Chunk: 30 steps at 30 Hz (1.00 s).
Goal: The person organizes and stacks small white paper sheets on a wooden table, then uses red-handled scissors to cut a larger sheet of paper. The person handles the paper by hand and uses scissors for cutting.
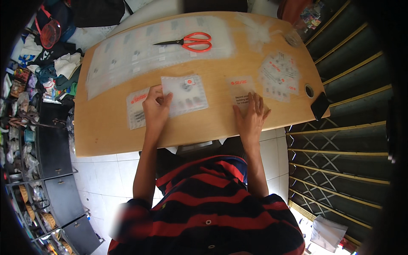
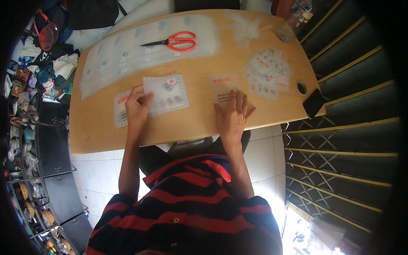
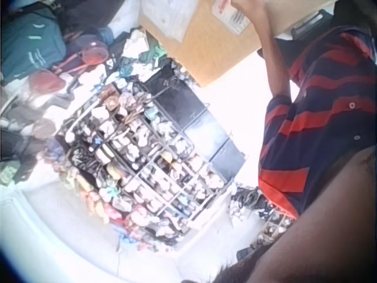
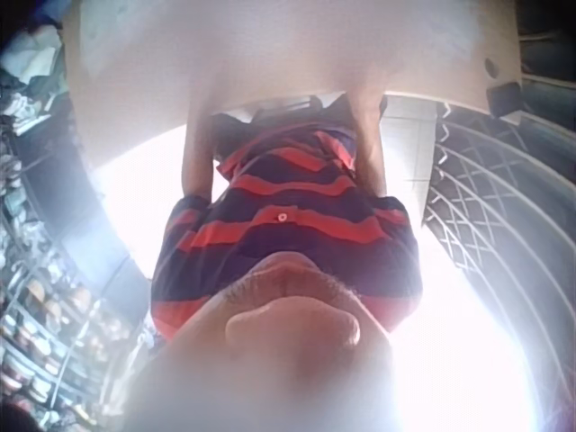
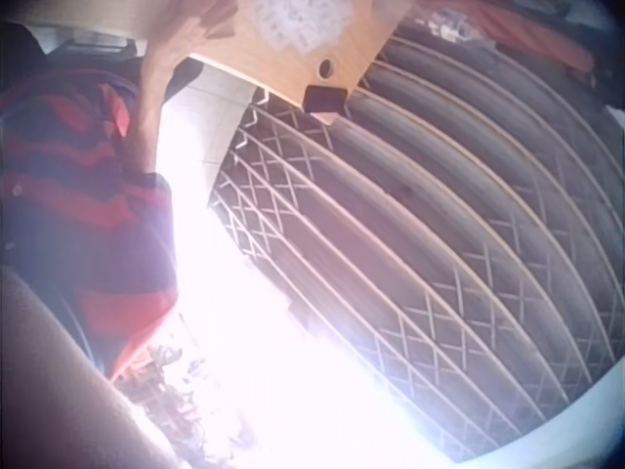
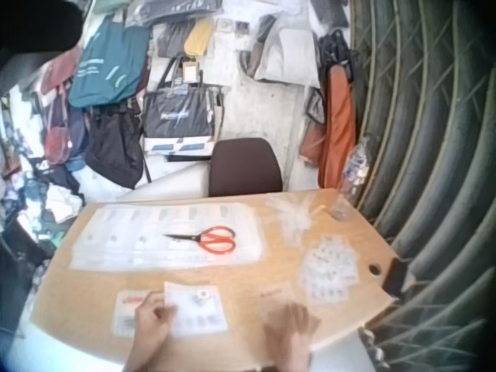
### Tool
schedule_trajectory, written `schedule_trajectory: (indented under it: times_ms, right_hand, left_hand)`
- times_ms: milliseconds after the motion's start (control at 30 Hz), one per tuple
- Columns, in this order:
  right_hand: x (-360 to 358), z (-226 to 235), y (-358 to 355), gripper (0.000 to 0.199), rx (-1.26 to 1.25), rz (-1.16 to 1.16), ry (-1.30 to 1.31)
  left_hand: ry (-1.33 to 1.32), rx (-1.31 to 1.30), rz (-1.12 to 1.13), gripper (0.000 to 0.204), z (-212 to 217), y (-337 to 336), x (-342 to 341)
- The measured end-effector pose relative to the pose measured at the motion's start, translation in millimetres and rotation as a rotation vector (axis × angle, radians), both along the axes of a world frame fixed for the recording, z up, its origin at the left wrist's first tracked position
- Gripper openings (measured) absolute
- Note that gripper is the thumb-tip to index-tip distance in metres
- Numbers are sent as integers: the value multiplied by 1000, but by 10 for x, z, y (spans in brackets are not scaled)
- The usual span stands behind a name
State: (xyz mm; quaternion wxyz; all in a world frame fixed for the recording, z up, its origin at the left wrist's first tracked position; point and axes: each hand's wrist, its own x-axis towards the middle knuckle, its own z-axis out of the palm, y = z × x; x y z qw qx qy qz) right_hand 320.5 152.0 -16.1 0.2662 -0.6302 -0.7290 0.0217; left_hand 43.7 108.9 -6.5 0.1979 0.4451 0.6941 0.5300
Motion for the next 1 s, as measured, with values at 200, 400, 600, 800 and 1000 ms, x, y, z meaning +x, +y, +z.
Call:
schedule_trajectory:
  times_ms: [200,400,600,800,1000]
  right_hand:
    - [-27,35,-14,57,33,-6,24]
    - [-294,176,-162,47,223,207,273]
    - [-754,396,-514,50,142,565,292]
    - [-28,81,192,62,119,172,253]
    - [709,113,816,75,45,-317,-49]
  left_hand:
    - [649,151,221,40,69,-53,53]
    - [-163,-131,-161,42,355,-409,349]
    - [-455,-7,-111,32,408,-468,565]
    - [-234,33,28,31,303,-620,-353]
    - [153,-259,264,48,167,-615,-688]
